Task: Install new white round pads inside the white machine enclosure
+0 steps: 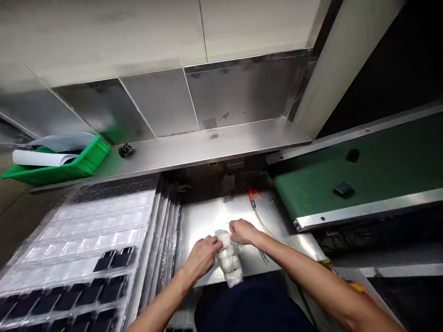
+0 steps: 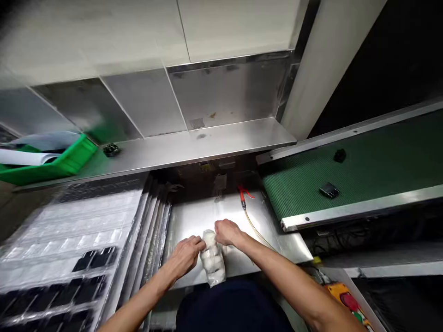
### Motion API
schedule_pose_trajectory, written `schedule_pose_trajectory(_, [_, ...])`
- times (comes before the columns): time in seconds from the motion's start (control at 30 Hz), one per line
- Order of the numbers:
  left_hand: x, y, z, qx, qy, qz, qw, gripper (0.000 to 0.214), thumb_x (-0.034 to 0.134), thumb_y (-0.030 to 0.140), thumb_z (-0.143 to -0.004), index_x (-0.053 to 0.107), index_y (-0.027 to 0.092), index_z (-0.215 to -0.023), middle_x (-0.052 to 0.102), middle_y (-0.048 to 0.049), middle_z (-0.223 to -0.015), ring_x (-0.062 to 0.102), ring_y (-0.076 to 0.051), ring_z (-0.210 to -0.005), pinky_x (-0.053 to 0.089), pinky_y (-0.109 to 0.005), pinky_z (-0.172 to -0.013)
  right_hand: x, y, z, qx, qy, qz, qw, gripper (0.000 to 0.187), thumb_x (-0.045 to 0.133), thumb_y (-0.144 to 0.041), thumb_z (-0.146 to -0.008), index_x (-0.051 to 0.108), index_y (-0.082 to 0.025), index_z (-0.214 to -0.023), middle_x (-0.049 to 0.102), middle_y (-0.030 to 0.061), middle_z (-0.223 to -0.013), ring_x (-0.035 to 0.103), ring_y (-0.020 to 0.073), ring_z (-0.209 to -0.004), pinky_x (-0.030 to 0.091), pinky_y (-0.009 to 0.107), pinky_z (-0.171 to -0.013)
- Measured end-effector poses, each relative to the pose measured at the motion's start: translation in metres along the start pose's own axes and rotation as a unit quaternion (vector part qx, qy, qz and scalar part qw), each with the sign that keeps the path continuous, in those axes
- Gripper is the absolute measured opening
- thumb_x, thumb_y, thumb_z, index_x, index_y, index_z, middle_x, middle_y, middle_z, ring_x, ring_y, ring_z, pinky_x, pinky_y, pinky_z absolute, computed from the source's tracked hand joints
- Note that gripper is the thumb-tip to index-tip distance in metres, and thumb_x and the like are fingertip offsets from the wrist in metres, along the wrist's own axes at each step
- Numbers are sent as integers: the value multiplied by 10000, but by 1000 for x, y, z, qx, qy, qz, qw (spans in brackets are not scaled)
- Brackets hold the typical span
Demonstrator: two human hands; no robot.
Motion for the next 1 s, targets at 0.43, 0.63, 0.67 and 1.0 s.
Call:
schedule_pose_trajectory(0.43, [-1, -4, 7, -45, 56, 105, 992, 278, 374, 131, -918, 626, 217, -999, 679, -40, -948, 679, -226, -830, 493, -327, -714, -13, -1, 10, -117, 69, 12, 991, 218, 518, -87, -847, 643, -194, -990, 659, 28, -978, 616, 180, -853, 376, 266, -716])
schedule_pose_trajectory(0.63, [6, -6, 4, -115, 148, 201, 961, 241, 403, 205, -955, 598, 214, -1097, 680, -44, -1071, 663, -184, -942, 493, -297, -852, -14, -16, 19, -142, 48, -13, 989, 281, 549, -220, -922, 724, -272, -1136, 675, 18, -1042, 635, 191, -931, 422, 264, -795])
schedule_pose_trajectory(0.67, [7, -5, 4, -109, 166, 236, 951, 228, 415, 213, -955, 597, 219, -1094, 668, -44, -1086, 652, -176, -959, 486, -292, -871, -13, -16, 18, -136, 43, -14, 990, 288, 541, -244, -934, 726, -261, -1155, 681, 38, -1053, 640, 209, -942, 428, 279, -802])
schedule_pose_trajectory(1.0, [46, -20, -9, -144, 242, 472, 836, 169, 522, 247, -869, 560, 205, -1028, 649, -58, -1023, 634, -184, -955, 507, -324, -919, -7, -4, -16, -43, -46, -51, 997, 392, 718, -347, -815, 724, -294, -1204, 733, 37, -945, 672, 246, -947, 452, 266, -756])
Point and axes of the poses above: each hand's wrist, its own z-axis away from the middle knuckle, its own x-axis out of the palm, y = z × x, the point moved 6 cm from there along -z, towards the middle knuckle
